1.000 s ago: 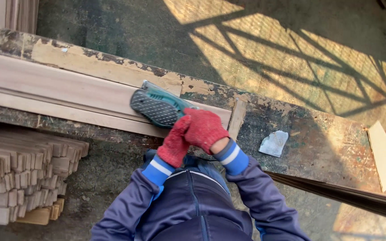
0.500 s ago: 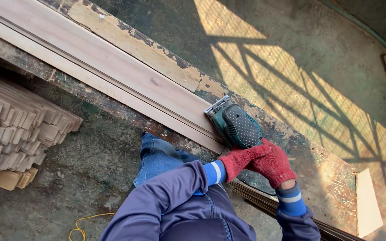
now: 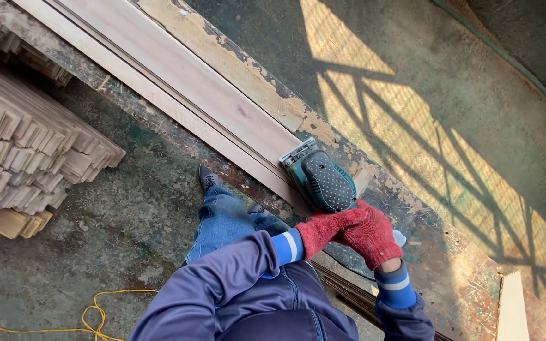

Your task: Sanding wooden planks using an orbital power sander and small pieces of sandpaper.

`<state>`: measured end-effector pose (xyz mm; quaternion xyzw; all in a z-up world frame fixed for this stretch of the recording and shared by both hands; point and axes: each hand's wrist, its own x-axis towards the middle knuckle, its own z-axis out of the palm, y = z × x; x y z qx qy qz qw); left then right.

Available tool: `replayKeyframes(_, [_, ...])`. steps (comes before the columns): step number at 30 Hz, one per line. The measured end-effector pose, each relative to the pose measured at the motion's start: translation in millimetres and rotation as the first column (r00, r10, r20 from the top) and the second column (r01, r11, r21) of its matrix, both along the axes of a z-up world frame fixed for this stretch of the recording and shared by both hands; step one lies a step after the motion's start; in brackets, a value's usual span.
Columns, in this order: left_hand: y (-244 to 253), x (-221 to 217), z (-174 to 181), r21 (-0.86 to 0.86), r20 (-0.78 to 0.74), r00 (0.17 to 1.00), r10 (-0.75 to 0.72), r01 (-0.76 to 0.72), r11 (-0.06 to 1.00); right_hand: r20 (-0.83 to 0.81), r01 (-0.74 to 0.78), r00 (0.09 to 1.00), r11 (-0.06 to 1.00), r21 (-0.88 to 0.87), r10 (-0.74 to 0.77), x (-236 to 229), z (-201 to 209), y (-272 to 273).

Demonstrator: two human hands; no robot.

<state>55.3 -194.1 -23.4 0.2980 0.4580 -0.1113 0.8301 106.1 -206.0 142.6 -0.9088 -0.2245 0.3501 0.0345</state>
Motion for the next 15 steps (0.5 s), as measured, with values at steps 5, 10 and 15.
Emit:
replayKeyframes(5, [54, -17, 27, -0.081, -0.012, 0.991, 0.131, -0.131, 0.988, 0.0, -0.025, 1.0, 1.0, -0.003, 0.025, -5, -9, 39])
replayKeyframes(10, [103, -28, 7, -0.208, -0.006, 0.978, 0.209, -0.206, 0.956, -0.029, -0.004, 1.0, 1.0, -0.004, 0.004, -18, -1, 91])
replayKeyframes(15, [159, -56, 22, -0.178, 0.05, 0.967, 0.249, -0.237, 0.955, -0.031, -0.057, 0.998, 0.997, -0.054, 0.055, -30, -17, 143])
